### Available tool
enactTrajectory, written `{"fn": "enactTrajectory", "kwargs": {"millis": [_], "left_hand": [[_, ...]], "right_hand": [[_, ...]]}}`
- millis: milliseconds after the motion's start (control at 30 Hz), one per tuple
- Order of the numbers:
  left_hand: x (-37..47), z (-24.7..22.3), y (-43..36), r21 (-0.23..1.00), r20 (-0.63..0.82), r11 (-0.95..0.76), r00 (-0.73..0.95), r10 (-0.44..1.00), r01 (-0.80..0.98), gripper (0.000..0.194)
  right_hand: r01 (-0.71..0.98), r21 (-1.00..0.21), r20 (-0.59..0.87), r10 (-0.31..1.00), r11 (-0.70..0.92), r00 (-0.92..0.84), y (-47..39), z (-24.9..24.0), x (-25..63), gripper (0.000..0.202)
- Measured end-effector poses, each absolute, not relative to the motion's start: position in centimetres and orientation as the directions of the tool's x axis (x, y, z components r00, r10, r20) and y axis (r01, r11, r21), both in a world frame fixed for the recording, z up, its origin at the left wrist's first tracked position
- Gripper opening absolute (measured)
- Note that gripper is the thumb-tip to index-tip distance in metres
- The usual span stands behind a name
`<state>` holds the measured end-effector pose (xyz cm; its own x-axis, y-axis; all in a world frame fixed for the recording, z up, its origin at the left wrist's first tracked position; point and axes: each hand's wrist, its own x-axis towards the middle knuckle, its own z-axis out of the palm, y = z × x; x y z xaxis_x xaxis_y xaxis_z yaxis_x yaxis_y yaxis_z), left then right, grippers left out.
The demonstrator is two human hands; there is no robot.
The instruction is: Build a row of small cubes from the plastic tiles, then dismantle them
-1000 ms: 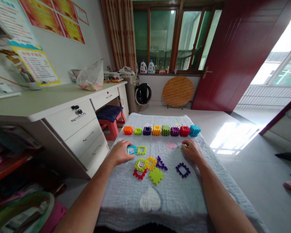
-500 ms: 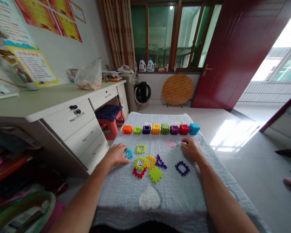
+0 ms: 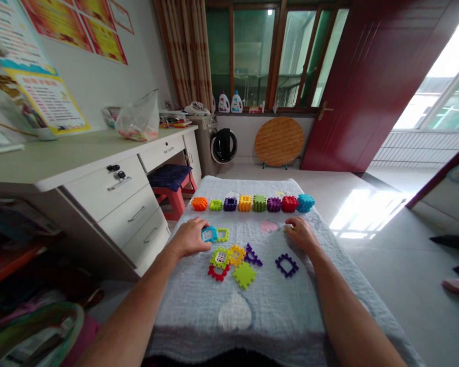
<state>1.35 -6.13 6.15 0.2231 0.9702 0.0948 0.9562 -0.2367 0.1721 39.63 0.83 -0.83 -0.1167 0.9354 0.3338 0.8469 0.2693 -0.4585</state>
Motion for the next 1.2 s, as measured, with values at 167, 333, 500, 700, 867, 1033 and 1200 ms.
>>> {"fn": "enactTrajectory", "kwargs": {"millis": [167, 333, 500, 700, 867, 1033, 1200], "left_hand": [[6.9, 7.2, -4.1, 0.184, 0.197, -0.404, 0.369, 0.908, 0.896, 0.047], [11.7, 5.5, -1.6, 0.148, 0.118, -0.454, 0.440, 0.890, 0.879, 0.049], [13.2, 3.5, 0.5, 0.153, 0.060, -0.450, 0.446, 0.893, 0.880, 0.050], [13.0, 3.4, 1.3, 0.209, -0.007, -0.468, 0.480, 0.877, 0.858, 0.061], [10.9, 4.9, -0.4, 0.301, 0.074, -0.453, 0.453, 0.889, 0.839, 0.069], [6.1, 4.3, -2.6, 0.462, 0.269, -0.370, 0.270, 0.924, 0.806, 0.049], [2.8, 1.2, -3.5, 0.552, 0.400, -0.315, 0.087, 0.912, 0.772, 0.038]], "right_hand": [[0.899, -0.387, 0.361, 0.931, 0.207, -0.059, 0.5, -0.7, 39.4, 0.022], [0.913, -0.363, 0.370, 0.928, 0.184, -0.040, 0.1, -0.2, 39.2, 0.022], [0.905, -0.370, 0.370, 0.927, 0.210, -0.064, -0.1, 0.0, 39.0, 0.021], [0.901, -0.373, 0.383, 0.921, 0.223, -0.070, -0.4, 0.2, 38.5, 0.019], [0.857, -0.395, 0.412, 0.898, 0.330, -0.156, -1.1, 0.7, 36.9, 0.019], [0.778, -0.413, 0.382, 0.866, 0.474, -0.324, -2.2, 1.6, 33.6, 0.028], [0.764, -0.402, 0.276, 0.863, 0.504, -0.423, -2.0, 2.0, 30.4, 0.052]]}}
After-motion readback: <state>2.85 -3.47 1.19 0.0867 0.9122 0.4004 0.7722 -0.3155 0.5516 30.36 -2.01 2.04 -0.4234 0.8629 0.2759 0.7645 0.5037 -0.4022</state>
